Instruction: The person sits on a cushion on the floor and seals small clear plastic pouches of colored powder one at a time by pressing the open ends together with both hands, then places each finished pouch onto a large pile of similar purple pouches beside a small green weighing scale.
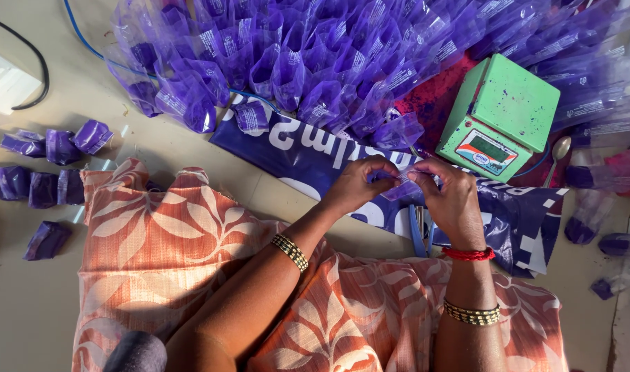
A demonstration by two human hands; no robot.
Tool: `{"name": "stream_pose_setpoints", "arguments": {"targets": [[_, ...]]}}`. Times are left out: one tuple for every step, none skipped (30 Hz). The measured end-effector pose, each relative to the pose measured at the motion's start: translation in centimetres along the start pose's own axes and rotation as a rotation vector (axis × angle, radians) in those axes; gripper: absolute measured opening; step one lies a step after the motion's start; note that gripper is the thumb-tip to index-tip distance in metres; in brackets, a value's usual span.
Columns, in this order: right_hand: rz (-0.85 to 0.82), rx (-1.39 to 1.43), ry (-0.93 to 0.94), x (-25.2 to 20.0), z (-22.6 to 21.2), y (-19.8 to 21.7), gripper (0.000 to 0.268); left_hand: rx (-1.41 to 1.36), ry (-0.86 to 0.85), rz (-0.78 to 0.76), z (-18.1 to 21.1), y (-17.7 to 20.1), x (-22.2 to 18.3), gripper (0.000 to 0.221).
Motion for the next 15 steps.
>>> {"name": "stream_pose_setpoints", "arguments": {"targets": [[0.001,-0.001,-0.001,0.0,-0.1,0.1,0.018,-0.001,0.000,-0.001,-0.1,-0.2,0.1,0.013],[-0.021,0.017,-0.027,0.0,-0.1,0.0,0.017,-0.047,0.012,-0.004,-0.2,-0.3,0.1,0.012],[-0.042,0.036,-0.053,0.1,-0.2,0.0,0.016,-0.093,0.025,-0.007,-0.3,-0.4,0.2,0.011],[-0.042,0.037,-0.054,0.1,-0.2,0.0,0.016,-0.093,0.025,-0.008,-0.2,-0.3,0.3,0.011],[-0.036,0.035,-0.024,0.1,-0.3,0.0,0.016,-0.089,0.039,-0.006,-0.1,-0.2,0.3,0.011],[-0.030,0.032,0.005,0.0,-0.4,0.1,0.016,-0.088,0.053,-0.005,0.0,-0.3,0.4,0.011],[-0.029,0.031,0.003,-0.1,-0.5,0.2,0.016,-0.090,0.053,-0.007,0.2,-0.4,0.3,0.011],[-0.038,0.022,-0.018,0.0,-0.5,0.2,0.016,-0.081,0.046,0.008,0.4,-0.2,0.4,0.014],[-0.047,0.014,-0.038,0.1,-0.6,0.2,0.016,-0.072,0.040,0.024,0.7,-0.1,0.4,0.017],[-0.046,0.014,-0.039,0.1,-0.4,0.1,0.016,-0.072,0.040,0.022,1.4,0.0,0.4,0.017],[-0.043,0.029,-0.014,0.0,-0.4,0.0,0.016,-0.057,0.032,0.024,2.3,0.2,0.5,0.023],[-0.037,0.043,0.010,0.0,-0.3,0.0,0.016,-0.042,0.023,0.025,3.1,0.3,0.6,0.031],[-0.034,0.043,0.008,-0.1,-0.4,-0.1,0.016,-0.042,0.022,0.021,2.9,0.2,0.6,0.031],[-0.037,0.068,0.007,0.0,-0.4,-0.2,0.016,0.050,-0.025,0.005,3.0,0.2,0.7,0.031],[-0.040,0.093,0.007,0.0,-0.5,-0.2,0.015,0.141,-0.073,-0.010,3.1,0.1,0.7,0.032]]}}
Point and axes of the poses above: each hand's wrist, its own x-axis towards the middle knuckle, its own y-axis out of the back of the hand, z = x × y, the point moved 5 cm from there along x, towards the middle knuckle, and after that the axes turned 6 degrees about -y, right-handed, at the moved point
